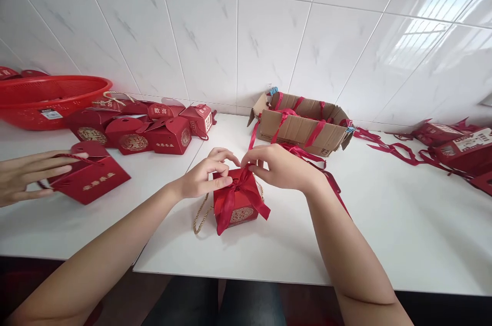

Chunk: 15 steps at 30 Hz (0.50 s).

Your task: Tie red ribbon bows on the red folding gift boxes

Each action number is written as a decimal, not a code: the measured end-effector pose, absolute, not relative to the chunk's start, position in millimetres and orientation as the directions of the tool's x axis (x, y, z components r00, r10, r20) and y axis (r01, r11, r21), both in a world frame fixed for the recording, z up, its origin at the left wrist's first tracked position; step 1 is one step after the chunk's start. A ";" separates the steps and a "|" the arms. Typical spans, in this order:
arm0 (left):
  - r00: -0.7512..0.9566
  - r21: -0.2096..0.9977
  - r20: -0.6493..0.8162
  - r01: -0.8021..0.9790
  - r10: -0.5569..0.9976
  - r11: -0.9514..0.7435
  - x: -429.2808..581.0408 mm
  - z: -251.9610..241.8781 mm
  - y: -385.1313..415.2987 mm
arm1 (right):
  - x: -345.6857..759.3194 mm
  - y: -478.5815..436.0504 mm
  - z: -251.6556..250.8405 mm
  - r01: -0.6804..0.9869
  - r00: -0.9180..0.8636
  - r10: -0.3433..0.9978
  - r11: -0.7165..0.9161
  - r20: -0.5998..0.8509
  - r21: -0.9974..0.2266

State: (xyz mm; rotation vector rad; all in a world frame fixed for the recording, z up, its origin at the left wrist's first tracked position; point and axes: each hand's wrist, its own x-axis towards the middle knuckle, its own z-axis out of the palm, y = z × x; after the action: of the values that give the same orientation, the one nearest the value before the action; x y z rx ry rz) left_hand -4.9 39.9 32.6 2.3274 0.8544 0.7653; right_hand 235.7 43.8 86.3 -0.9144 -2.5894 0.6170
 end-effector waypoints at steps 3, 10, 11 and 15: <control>0.626 0.622 0.354 0.398 0.695 -0.675 -62.1 46.4 27.0 | 236.7 45.7 85.3 0.536 -0.752 0.654 0.679 0.082 -0.502; 0.662 0.217 0.431 0.584 0.614 -0.782 -233.6 19.7 45.7 | 243.2 48.9 87.1 0.583 -0.764 0.628 0.576 -0.146 -0.573; 0.644 0.222 0.437 0.600 0.628 -0.769 -231.9 16.8 51.1 | 243.4 49.6 87.0 0.576 -0.771 0.618 0.574 -0.153 -0.583; 0.614 0.555 0.406 0.423 0.677 -0.717 -138.3 27.5 56.5 | 244.2 54.0 85.0 0.534 -0.795 0.574 0.513 -0.194 -0.672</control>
State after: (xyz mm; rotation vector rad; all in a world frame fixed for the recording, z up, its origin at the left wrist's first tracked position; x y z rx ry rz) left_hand -138.3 56.5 27.5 2.4346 0.8754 0.8534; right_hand 244.2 54.0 85.0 -0.9849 -2.6866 1.1634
